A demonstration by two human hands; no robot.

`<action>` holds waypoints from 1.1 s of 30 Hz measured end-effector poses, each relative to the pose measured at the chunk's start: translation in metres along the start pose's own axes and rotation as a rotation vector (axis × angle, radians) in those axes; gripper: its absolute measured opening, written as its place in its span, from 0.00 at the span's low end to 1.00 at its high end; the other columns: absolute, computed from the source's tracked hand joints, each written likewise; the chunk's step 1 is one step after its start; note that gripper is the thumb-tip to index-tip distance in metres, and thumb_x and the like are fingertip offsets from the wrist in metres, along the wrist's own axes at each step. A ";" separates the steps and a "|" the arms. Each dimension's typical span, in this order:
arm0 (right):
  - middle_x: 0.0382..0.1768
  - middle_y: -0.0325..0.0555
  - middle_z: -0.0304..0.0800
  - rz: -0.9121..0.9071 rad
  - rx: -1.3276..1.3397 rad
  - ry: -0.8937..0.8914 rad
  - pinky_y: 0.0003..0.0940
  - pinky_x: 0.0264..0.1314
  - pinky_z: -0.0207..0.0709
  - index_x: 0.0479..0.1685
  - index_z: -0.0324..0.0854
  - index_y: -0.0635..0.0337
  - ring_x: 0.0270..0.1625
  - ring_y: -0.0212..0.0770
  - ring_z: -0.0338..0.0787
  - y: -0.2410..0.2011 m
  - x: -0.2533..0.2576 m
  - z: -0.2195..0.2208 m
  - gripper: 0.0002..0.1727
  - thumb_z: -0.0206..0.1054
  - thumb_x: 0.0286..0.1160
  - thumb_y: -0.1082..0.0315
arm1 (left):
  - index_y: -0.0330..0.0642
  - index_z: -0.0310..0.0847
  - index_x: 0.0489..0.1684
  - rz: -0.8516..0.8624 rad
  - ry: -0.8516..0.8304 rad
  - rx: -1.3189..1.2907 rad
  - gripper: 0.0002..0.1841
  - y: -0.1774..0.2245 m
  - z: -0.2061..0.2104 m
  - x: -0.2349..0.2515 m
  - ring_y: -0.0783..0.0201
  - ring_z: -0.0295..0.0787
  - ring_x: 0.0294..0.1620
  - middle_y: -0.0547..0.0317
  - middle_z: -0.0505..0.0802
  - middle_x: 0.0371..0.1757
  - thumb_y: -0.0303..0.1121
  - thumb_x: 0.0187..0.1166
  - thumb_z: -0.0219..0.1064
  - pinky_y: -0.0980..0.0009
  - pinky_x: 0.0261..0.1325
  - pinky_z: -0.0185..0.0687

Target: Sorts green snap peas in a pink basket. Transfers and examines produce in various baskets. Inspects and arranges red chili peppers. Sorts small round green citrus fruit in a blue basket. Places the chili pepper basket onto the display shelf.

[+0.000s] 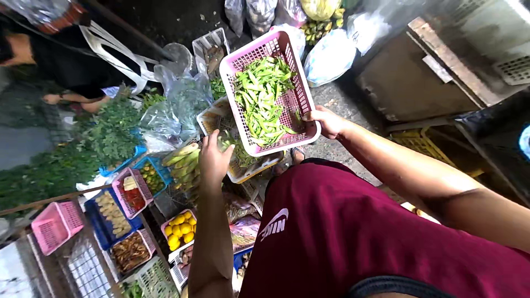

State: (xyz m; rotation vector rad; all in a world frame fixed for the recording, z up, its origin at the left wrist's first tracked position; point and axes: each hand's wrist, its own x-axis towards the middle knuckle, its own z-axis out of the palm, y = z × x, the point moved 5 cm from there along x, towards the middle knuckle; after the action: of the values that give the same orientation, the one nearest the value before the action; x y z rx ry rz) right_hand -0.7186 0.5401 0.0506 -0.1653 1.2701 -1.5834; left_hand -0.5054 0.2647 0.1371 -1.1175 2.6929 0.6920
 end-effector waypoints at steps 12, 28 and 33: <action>0.36 0.43 0.95 -0.007 -0.064 -0.092 0.39 0.44 0.91 0.45 0.84 0.56 0.38 0.36 0.95 -0.011 -0.001 0.001 0.15 0.64 0.62 0.58 | 0.57 0.75 0.82 0.776 -0.340 0.660 0.40 0.119 0.058 0.009 0.40 0.75 0.75 0.47 0.81 0.75 0.38 0.62 0.84 0.41 0.73 0.73; 0.36 0.43 0.94 0.087 -0.124 -0.084 0.38 0.44 0.91 0.47 0.84 0.57 0.38 0.36 0.94 -0.011 0.000 0.015 0.18 0.65 0.62 0.57 | 0.46 0.82 0.73 0.440 -0.025 0.136 0.31 0.158 -0.012 0.078 0.50 0.88 0.65 0.51 0.90 0.67 0.51 0.73 0.78 0.45 0.69 0.83; 0.37 0.41 0.94 0.071 -0.097 -0.113 0.38 0.45 0.90 0.50 0.83 0.56 0.39 0.35 0.94 -0.006 0.004 0.010 0.19 0.66 0.62 0.56 | 0.42 0.93 0.47 0.569 -0.381 0.247 0.09 0.134 0.002 0.027 0.49 0.91 0.56 0.49 0.94 0.51 0.33 0.82 0.67 0.43 0.63 0.86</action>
State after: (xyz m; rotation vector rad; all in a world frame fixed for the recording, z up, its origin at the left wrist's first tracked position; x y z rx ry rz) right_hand -0.7173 0.5302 0.0578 -0.2648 1.2515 -1.4334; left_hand -0.6188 0.3313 0.1753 -0.1291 2.6484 0.5446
